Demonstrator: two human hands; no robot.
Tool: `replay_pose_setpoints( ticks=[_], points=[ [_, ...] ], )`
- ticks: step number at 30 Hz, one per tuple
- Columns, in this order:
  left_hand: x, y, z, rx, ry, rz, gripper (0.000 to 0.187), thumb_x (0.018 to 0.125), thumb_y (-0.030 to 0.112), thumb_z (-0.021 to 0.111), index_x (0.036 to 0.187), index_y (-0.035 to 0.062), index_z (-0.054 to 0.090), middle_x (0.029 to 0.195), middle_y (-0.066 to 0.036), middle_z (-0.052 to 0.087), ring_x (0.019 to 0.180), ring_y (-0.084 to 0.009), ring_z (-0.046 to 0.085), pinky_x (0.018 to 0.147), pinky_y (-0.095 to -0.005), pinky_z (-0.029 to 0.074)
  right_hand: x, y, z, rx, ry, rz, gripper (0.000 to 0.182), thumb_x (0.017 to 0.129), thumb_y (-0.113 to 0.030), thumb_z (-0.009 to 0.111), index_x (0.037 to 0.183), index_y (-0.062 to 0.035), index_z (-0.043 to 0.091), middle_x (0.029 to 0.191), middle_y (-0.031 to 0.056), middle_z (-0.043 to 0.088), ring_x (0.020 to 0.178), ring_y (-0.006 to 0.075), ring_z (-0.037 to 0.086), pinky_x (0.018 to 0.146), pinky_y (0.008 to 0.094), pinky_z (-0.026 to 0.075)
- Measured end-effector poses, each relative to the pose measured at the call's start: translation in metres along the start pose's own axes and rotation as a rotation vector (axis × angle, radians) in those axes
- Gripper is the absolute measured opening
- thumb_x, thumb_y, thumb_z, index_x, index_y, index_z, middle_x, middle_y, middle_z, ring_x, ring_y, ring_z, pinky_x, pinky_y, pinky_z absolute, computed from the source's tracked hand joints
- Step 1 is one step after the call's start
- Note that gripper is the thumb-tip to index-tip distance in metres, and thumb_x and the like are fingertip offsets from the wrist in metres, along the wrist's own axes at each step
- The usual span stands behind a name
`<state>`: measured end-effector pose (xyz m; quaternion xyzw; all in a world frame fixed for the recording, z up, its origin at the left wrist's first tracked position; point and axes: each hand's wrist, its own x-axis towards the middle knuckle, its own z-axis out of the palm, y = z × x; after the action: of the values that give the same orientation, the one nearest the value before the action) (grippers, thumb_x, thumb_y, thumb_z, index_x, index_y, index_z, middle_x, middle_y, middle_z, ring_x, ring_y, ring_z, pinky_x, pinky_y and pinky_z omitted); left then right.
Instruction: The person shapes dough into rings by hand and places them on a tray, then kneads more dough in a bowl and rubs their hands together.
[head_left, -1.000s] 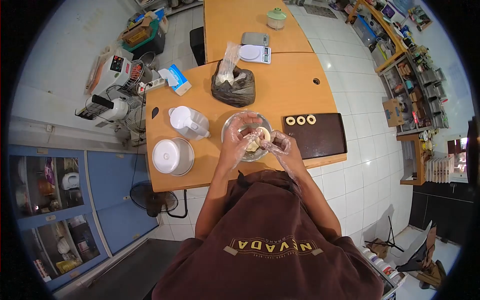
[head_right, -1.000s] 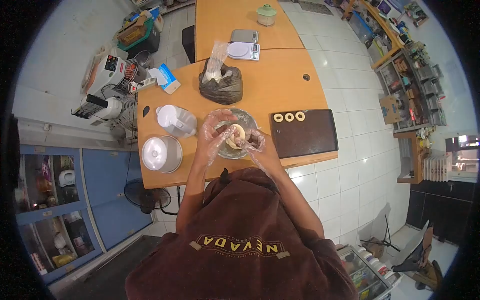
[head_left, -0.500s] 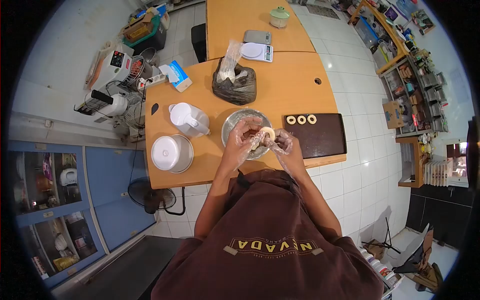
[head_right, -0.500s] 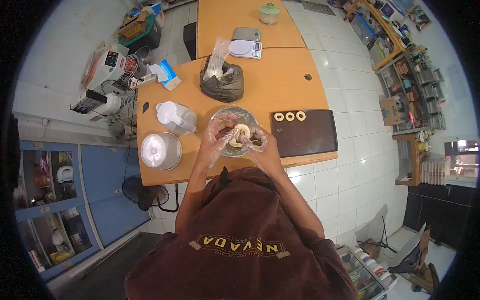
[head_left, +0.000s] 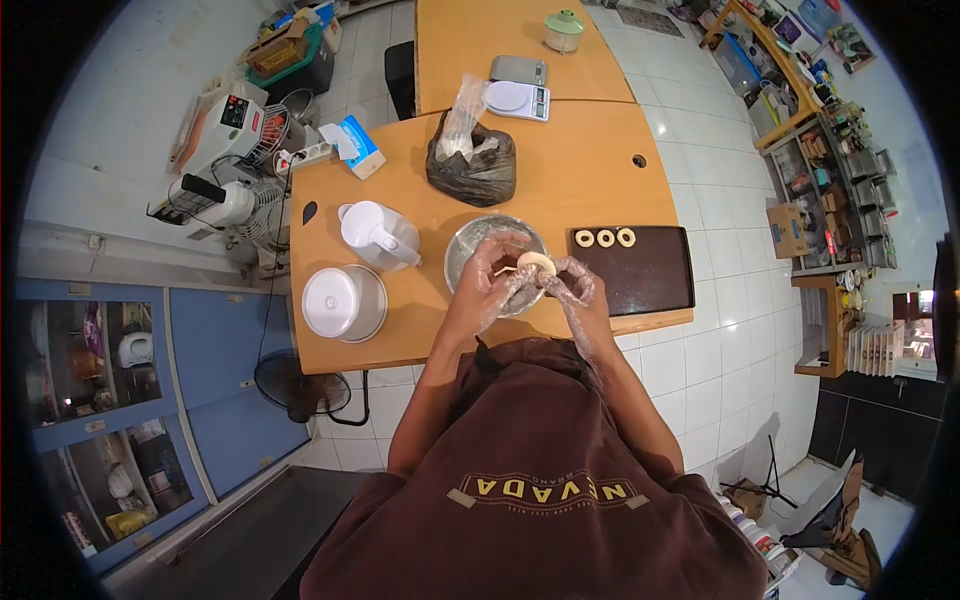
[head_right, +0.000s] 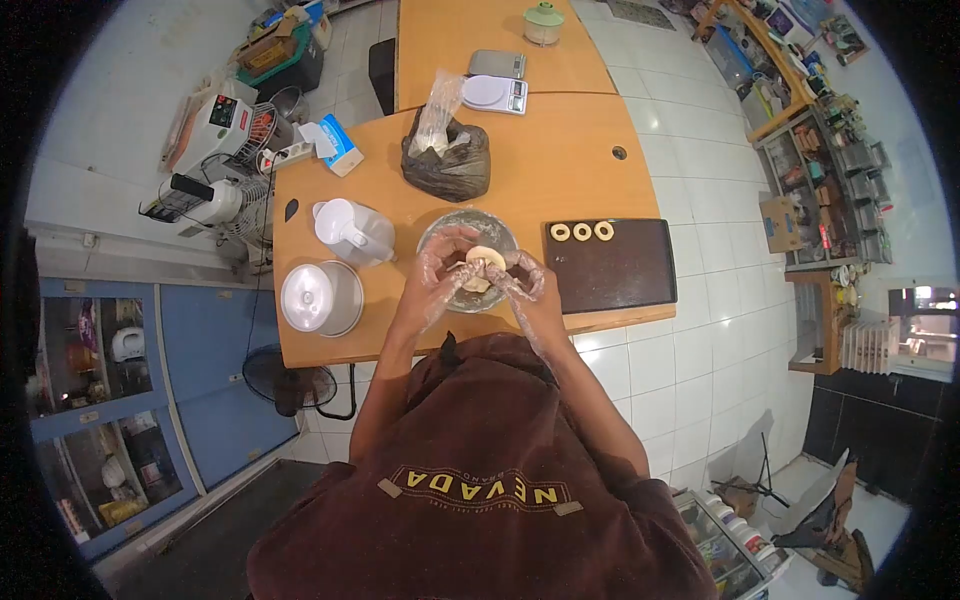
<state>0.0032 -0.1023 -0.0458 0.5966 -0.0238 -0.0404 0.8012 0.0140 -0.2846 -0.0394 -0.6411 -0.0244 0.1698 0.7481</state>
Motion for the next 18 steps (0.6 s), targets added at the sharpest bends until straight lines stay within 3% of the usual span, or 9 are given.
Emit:
replay_pose_setpoints(
  ticks=[6, 12, 15, 18],
  points=[
    [0.001, 0.005, -0.008, 0.112, -0.040, -0.132, 0.036, 0.095, -0.005, 0.063, 0.129, 0.0004, 0.055, 0.115, -0.007, 0.065, 0.109, -0.0138, 0.063, 0.098, -0.0296, 0.051, 0.006, 0.002, -0.004, -0.140, -0.048, 0.001, 0.014, 0.100, -0.011, 0.070, 0.108, -0.0003, 0.068, 0.101, 0.0036, 0.070, 0.094, 0.0086, 0.064, 0.084, 0.0277, 0.051],
    [0.002, 0.009, -0.010, 0.069, -0.094, -0.066, 0.029, 0.097, -0.003, 0.064, 0.125, -0.0004, 0.059, 0.112, -0.008, 0.067, 0.105, -0.0138, 0.065, 0.097, -0.0302, 0.052, 0.010, 0.000, -0.001, -0.029, -0.018, -0.046, 0.017, 0.099, -0.014, 0.072, 0.109, -0.0003, 0.068, 0.099, 0.0034, 0.070, 0.092, 0.0087, 0.064, 0.083, 0.0285, 0.053],
    [0.003, 0.007, -0.006, 0.018, 0.069, -0.017, 0.026, 0.098, -0.001, 0.064, 0.123, -0.0009, 0.061, 0.112, -0.008, 0.068, 0.103, -0.0138, 0.065, 0.096, -0.0303, 0.053, 0.009, 0.008, 0.003, -0.053, -0.025, -0.047, 0.018, 0.099, -0.014, 0.072, 0.110, -0.0005, 0.067, 0.098, 0.0026, 0.069, 0.092, 0.0088, 0.064, 0.084, 0.0285, 0.053],
    [0.006, 0.008, -0.009, 0.088, 0.044, -0.096, 0.025, 0.100, 0.006, 0.066, 0.124, 0.0020, 0.063, 0.117, -0.005, 0.069, 0.109, -0.0133, 0.065, 0.097, -0.0311, 0.052, 0.012, 0.009, 0.005, -0.120, -0.049, -0.020, 0.018, 0.099, -0.014, 0.072, 0.110, -0.0003, 0.067, 0.097, 0.0019, 0.068, 0.093, 0.0085, 0.064, 0.082, 0.0277, 0.052]
  ],
)
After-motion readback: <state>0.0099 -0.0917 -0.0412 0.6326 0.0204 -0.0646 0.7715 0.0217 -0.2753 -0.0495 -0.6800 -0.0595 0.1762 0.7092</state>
